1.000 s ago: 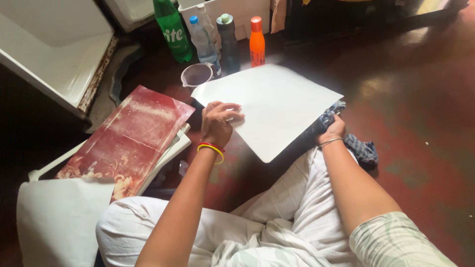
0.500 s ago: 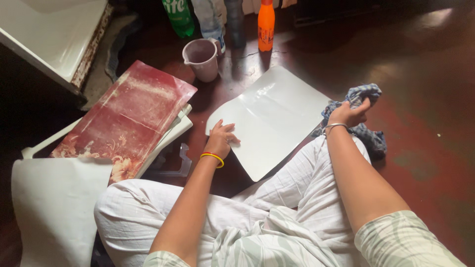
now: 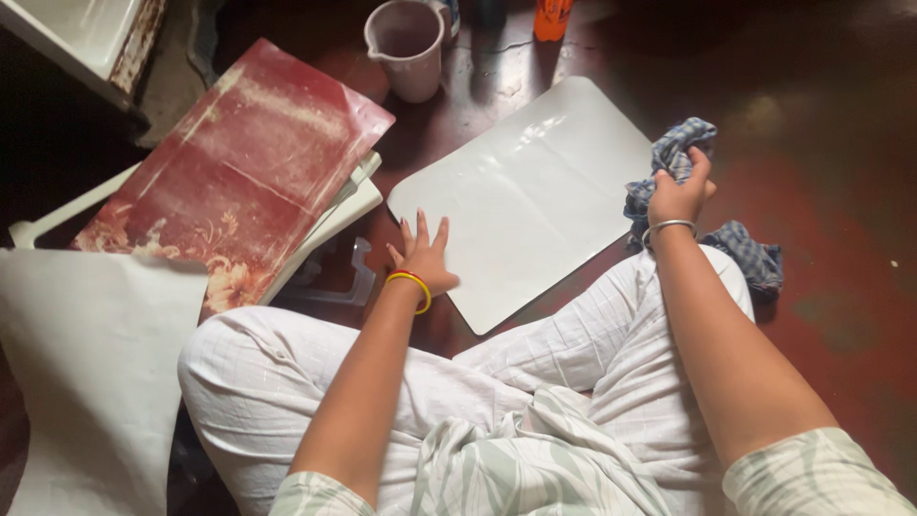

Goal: The person sits on the floor and wipes both sides of several floral-patterned placemats using a cloth. They flip each placemat to clean the reverse side, then place it on a stack. The person repeats this process for multiple placemats.

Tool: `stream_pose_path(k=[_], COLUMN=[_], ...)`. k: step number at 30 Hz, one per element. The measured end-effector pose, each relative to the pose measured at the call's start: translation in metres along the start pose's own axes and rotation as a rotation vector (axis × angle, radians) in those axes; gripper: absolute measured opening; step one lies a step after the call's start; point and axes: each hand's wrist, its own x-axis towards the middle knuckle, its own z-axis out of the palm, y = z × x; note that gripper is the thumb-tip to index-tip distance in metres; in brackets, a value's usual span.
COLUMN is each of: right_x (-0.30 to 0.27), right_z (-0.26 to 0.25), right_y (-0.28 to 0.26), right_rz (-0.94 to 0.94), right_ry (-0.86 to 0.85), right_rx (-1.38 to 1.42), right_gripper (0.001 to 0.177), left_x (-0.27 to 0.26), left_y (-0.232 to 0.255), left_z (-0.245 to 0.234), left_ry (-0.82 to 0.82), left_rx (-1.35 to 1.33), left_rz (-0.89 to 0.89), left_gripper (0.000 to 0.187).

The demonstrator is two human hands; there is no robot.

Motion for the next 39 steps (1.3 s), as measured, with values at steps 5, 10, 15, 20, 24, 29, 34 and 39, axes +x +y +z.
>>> stream_pose_path(k=[5,10,15,20,24,29,34,39], right_x=[-0.048,-0.189,-0.249,-0.197,-0.071,0.019,-0.062,-0.217], right_z=[0.009,0.02,0.007,0.023,0.042,0.051,0.073,0.088], right_y=[-0.048,-0.109,-0.143,-0.106,-0.044,-0.018,-0.079,-0.138], right_rz=[-0.238,-0.544,-0.852,-0.611,-0.436,0.086,-0.416,-0.831], right_ry=[-0.383,-0.872,-1.195,-1.148,-0.817,-0.587,-0.607,-0.995], right_rx=[-0.14,-0.188,-0.88,-1.13,-1.239,-1.19,-0.848,-0.789], right_gripper=[0.058,0.07,0.068,0.074,0.084,0.076,0.068,0.068], left_x=[-0.029,-0.014,-0.005,-0.03,-0.033,-0.037,-0.027,-0.003], left_y=[0.028,0.024,0.021,0.041,0.044,0.042,0.025,0.018], left_z=[-0.006,0.033,0.043,-0.005,-0.009,-0.008,-0.017,-0.007], left_ry=[-0.227,-0.182,-0.246,-0.343,-0.344,-0.329,-0.216,-0.228], left_rx=[0.079,0.196,0.252,0.178,0.165,0.142,-0.028,0.272], left_rz=[-0.163,-0.257,-0.315,-0.337,-0.335,-0.3,-0.253,-0.222], left_gripper=[0.168,0.164,0.164,0.177,0.18,0.178,0.178,0.169])
